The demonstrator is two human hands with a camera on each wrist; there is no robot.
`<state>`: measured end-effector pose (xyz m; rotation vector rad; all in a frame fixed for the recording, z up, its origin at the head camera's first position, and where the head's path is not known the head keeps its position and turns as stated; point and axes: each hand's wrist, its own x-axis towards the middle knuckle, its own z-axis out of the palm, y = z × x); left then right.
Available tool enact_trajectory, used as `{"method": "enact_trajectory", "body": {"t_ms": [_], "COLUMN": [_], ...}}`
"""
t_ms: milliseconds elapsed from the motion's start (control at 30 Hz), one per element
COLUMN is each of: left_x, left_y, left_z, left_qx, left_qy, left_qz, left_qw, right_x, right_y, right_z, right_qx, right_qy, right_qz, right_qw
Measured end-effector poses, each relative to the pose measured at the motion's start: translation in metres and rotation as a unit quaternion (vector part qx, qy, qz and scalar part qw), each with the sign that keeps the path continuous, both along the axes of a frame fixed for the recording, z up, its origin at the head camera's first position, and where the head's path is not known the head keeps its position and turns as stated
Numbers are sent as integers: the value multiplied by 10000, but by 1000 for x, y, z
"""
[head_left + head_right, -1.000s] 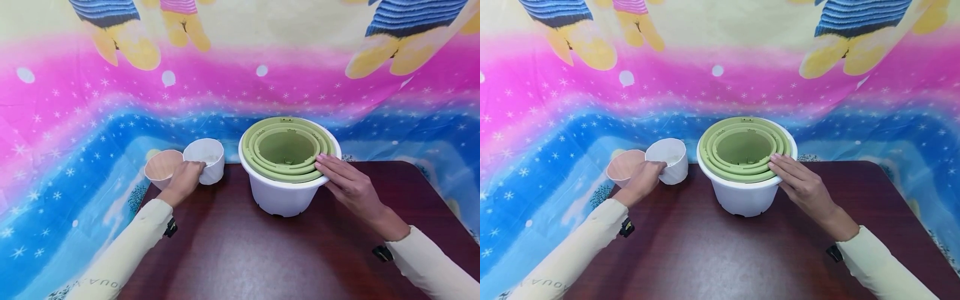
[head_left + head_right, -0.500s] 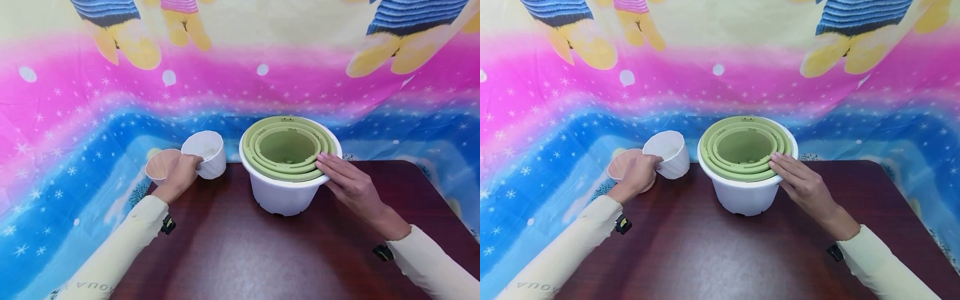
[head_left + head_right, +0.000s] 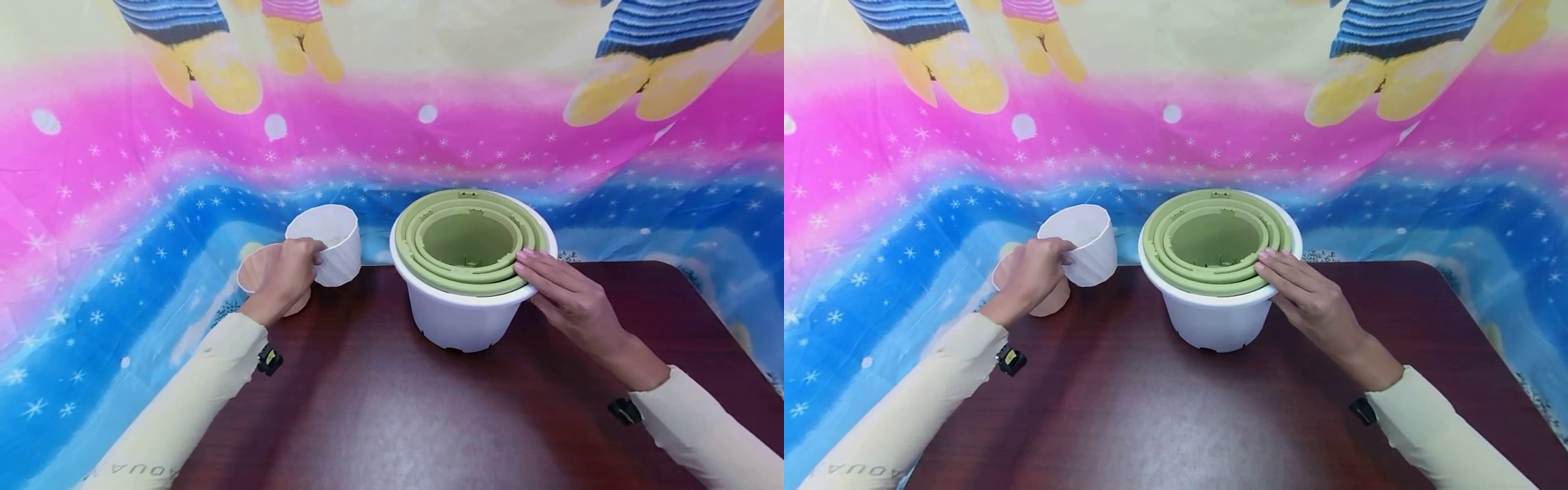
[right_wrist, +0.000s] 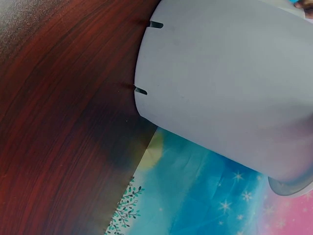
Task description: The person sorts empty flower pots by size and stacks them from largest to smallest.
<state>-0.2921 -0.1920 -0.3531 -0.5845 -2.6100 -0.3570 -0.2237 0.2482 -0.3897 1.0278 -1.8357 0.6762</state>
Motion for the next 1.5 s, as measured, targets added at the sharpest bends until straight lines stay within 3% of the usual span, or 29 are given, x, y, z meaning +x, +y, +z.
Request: {"method": "enact_trajectory", "body": {"t_ms": [267, 567, 1000, 1500], "left_x": [3, 5, 12, 11], "left_y": [-4, -2, 10, 24], "left_z": [13, 28, 43, 61], "left_qx": [-293, -156, 74, 234], "left_qy": [652, 1376, 1521, 2183], "left_qz": [-84, -376, -580, -702], "left_qw": [9974, 9896, 9866, 9731], "right_x": [0, 1, 1, 2], "right_y": [0, 0, -1, -2], "right_z": [0, 0, 1, 0], "right_qx": [21, -3, -44, -51], "right_qy": [36, 23, 43, 22], "right_qz": [-11, 2, 35, -26], "right_qw": [10000, 10000, 10000, 10000]}}
